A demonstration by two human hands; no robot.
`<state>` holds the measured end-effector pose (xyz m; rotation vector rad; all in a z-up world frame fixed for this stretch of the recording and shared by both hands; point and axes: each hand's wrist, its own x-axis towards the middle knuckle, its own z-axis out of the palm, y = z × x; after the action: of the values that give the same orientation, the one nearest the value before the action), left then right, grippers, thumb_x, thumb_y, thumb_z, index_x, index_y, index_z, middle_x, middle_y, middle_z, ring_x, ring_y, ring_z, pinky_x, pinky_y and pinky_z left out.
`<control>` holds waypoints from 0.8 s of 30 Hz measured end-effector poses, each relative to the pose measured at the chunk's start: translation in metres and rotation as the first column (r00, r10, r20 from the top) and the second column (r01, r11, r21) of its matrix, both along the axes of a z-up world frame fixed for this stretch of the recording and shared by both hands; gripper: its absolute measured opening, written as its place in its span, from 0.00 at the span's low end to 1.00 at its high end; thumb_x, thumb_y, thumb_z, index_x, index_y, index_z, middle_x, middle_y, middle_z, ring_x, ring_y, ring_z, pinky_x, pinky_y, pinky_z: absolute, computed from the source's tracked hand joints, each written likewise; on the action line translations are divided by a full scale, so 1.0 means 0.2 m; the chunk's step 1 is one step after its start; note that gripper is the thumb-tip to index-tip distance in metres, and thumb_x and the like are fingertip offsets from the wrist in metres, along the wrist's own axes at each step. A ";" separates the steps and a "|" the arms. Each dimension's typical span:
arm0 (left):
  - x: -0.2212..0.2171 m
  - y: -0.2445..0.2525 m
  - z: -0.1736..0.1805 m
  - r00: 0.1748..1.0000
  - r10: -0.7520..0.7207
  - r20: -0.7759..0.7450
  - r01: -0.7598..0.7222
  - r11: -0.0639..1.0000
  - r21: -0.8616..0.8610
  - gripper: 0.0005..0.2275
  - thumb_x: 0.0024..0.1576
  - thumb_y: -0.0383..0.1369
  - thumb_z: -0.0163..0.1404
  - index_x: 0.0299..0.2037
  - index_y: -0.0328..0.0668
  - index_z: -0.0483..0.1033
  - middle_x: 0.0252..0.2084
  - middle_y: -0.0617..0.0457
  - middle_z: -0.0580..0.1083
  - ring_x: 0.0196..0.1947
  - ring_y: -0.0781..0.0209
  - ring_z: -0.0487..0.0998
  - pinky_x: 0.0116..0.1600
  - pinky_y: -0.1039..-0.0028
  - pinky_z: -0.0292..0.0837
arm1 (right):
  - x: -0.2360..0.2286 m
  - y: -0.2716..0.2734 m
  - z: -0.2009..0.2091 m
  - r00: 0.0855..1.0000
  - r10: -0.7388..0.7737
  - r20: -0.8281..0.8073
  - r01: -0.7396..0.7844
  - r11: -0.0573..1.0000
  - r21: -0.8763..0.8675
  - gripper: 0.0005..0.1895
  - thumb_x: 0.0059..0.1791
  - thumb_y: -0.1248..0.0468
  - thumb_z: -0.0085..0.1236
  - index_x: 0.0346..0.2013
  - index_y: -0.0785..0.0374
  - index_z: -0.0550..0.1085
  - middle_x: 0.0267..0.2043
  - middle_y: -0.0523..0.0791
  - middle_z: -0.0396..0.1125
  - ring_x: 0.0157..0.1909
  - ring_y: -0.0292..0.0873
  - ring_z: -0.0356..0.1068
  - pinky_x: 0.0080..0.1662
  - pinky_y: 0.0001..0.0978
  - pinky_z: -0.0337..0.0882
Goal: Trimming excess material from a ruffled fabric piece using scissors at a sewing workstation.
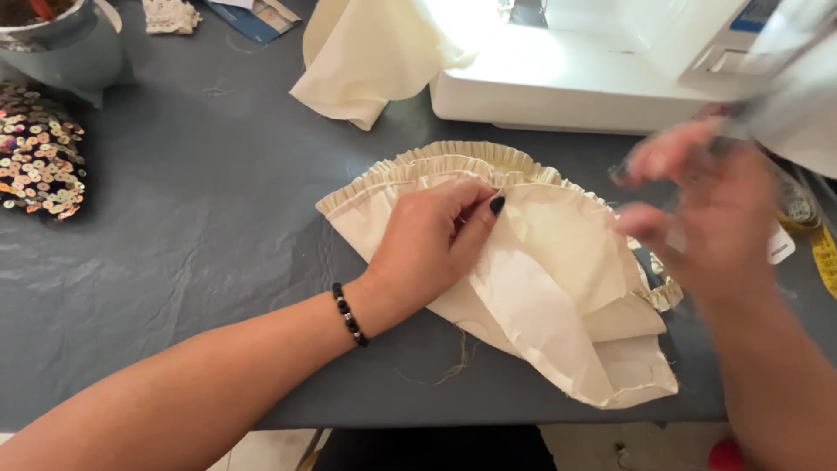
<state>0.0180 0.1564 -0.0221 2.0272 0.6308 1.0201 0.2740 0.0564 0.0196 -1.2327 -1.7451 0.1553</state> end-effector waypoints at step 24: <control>0.02 0.02 -0.07 0.997 0.002 0.082 0.010 0.989 -0.146 0.07 0.60 0.32 0.46 0.39 0.46 0.78 0.23 0.64 0.72 0.22 0.70 0.68 0.32 0.76 0.66 | 0.06 -0.30 -0.11 0.960 0.238 0.145 -0.011 0.552 -0.834 0.39 0.37 0.21 0.43 0.18 0.55 0.68 0.19 0.35 0.61 0.23 0.34 0.59 0.27 0.27 0.59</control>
<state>0.0217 0.1612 -0.0363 1.8492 0.6386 1.0191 0.2860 -0.0034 -0.0024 -1.8480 -2.0461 1.0783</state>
